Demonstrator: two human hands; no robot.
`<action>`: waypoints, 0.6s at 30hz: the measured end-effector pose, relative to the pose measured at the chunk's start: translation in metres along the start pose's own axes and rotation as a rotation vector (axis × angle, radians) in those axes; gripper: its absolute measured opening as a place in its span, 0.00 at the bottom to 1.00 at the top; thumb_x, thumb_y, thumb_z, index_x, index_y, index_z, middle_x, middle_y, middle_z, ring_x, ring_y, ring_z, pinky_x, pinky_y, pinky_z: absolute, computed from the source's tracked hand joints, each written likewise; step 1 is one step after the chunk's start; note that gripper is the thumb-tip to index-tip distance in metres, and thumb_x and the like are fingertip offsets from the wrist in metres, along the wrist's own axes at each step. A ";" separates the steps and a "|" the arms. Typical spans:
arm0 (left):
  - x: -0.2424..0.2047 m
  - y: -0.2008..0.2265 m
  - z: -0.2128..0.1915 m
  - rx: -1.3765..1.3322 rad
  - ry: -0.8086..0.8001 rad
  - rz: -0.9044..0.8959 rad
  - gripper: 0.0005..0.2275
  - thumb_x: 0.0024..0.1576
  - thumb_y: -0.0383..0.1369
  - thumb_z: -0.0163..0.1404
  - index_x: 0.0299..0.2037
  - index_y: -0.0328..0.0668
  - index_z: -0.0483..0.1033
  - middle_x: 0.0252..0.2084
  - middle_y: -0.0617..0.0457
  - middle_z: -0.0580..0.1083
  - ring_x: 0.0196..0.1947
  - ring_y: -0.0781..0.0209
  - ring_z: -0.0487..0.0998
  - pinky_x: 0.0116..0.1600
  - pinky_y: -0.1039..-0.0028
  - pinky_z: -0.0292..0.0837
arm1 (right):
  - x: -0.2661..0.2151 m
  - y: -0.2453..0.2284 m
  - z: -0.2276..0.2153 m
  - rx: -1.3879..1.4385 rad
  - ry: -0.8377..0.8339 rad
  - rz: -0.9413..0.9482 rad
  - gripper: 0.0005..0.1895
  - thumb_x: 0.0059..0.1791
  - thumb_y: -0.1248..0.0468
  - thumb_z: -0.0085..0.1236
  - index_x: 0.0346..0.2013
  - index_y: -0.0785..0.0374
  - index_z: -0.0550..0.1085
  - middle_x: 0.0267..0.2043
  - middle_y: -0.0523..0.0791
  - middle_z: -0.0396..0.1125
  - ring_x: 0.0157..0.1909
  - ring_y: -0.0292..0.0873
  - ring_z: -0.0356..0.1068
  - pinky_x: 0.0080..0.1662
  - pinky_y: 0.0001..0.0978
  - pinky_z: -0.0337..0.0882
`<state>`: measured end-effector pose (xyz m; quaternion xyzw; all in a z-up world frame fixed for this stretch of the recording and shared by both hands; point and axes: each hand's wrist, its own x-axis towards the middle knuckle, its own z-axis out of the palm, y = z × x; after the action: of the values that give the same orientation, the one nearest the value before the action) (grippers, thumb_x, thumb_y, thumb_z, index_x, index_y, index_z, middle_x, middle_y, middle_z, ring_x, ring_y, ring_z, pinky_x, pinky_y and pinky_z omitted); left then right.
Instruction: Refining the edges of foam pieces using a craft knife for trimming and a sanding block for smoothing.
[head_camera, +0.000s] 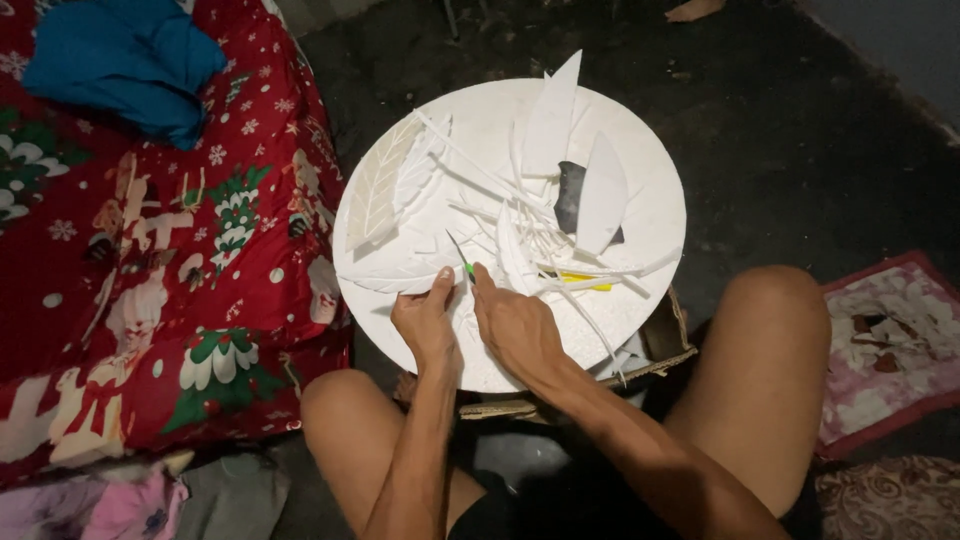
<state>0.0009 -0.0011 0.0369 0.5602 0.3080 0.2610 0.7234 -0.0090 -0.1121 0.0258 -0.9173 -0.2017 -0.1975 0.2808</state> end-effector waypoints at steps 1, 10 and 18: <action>0.001 0.000 -0.001 -0.003 0.002 0.001 0.11 0.45 0.25 0.65 0.35 0.32 0.76 0.26 0.51 0.75 0.24 0.66 0.76 0.34 0.75 0.77 | -0.003 0.001 0.003 -0.001 0.000 -0.004 0.20 0.57 0.59 0.41 0.59 0.63 0.72 0.16 0.47 0.69 0.17 0.43 0.69 0.24 0.35 0.69; -0.006 0.014 0.002 0.007 -0.062 0.008 0.12 0.45 0.24 0.65 0.36 0.31 0.77 0.28 0.50 0.74 0.26 0.67 0.74 0.35 0.72 0.76 | 0.007 0.001 0.003 0.067 -0.047 0.028 0.21 0.56 0.58 0.40 0.57 0.66 0.72 0.17 0.51 0.70 0.20 0.51 0.71 0.25 0.44 0.70; 0.015 -0.006 -0.004 -0.022 -0.007 0.004 0.12 0.45 0.26 0.66 0.36 0.32 0.77 0.27 0.49 0.76 0.25 0.66 0.77 0.35 0.75 0.77 | -0.010 -0.018 -0.011 0.037 -0.112 0.050 0.21 0.56 0.59 0.40 0.56 0.68 0.72 0.18 0.53 0.71 0.21 0.54 0.73 0.26 0.47 0.71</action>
<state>0.0080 0.0105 0.0279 0.5538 0.3015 0.2637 0.7300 -0.0287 -0.1077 0.0377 -0.9263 -0.1979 -0.1351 0.2908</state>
